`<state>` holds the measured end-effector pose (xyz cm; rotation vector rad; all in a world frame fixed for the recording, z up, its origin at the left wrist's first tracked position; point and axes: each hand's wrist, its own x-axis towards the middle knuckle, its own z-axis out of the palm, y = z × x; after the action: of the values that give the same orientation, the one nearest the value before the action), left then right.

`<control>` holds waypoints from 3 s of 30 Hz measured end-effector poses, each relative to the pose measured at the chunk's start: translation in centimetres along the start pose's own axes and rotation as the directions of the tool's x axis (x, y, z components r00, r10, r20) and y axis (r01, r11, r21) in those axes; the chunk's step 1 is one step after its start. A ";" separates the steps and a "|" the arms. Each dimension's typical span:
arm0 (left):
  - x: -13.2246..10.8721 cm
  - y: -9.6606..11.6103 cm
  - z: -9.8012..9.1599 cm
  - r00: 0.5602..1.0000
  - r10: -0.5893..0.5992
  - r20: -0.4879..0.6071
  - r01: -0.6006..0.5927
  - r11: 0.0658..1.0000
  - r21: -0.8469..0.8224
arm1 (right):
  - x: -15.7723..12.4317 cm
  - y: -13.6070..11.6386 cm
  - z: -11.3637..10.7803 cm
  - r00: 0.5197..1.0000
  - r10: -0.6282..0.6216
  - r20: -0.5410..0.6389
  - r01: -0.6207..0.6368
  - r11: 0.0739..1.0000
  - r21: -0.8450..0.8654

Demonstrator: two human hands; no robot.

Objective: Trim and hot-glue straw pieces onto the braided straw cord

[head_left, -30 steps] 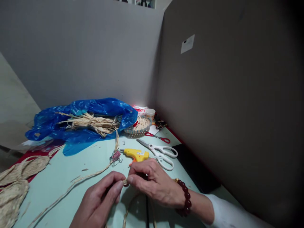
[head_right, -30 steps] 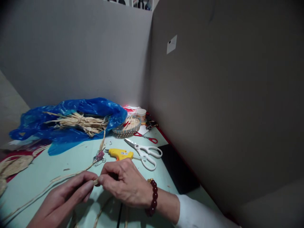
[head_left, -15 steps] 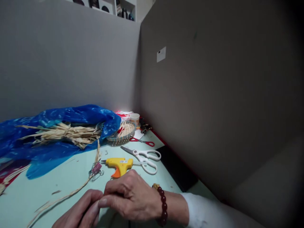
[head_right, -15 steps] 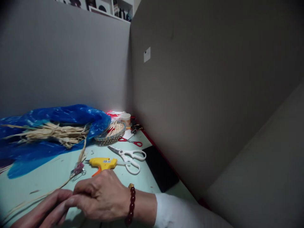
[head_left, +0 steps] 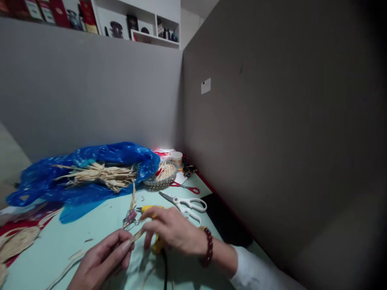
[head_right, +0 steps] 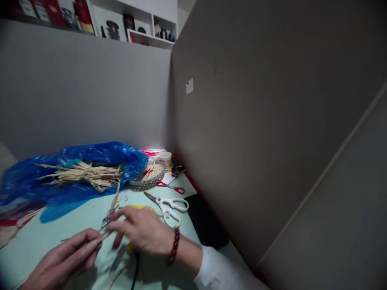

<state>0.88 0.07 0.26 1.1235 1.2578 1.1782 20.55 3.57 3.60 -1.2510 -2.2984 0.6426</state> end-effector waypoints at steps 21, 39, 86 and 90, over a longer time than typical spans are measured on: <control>1.5 3.0 -0.6 0.946 0.078 -0.315 -0.185 0.926 -0.329 | -1.0 6.7 -2.0 0.955 0.291 0.062 -0.214 0.815 -0.538; 0.4 3.6 0.6 0.911 0.045 -0.410 -0.239 0.868 -0.436 | -1.3 1.0 0.7 0.983 0.149 0.107 -0.181 0.701 0.689; -2.0 1.3 1.8 0.922 -0.066 -0.381 -0.101 0.910 -0.402 | -2.7 -1.9 3.7 0.965 0.178 0.190 -0.226 0.936 0.272; -2.2 1.3 1.9 0.910 -0.066 -0.410 -0.119 0.904 -0.412 | -3.0 -1.9 4.0 0.978 0.101 0.182 -0.158 0.930 0.333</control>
<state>2.84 -1.98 1.74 0.5760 1.2074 1.6821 18.49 -0.64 1.03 -1.2218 -2.1132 1.1790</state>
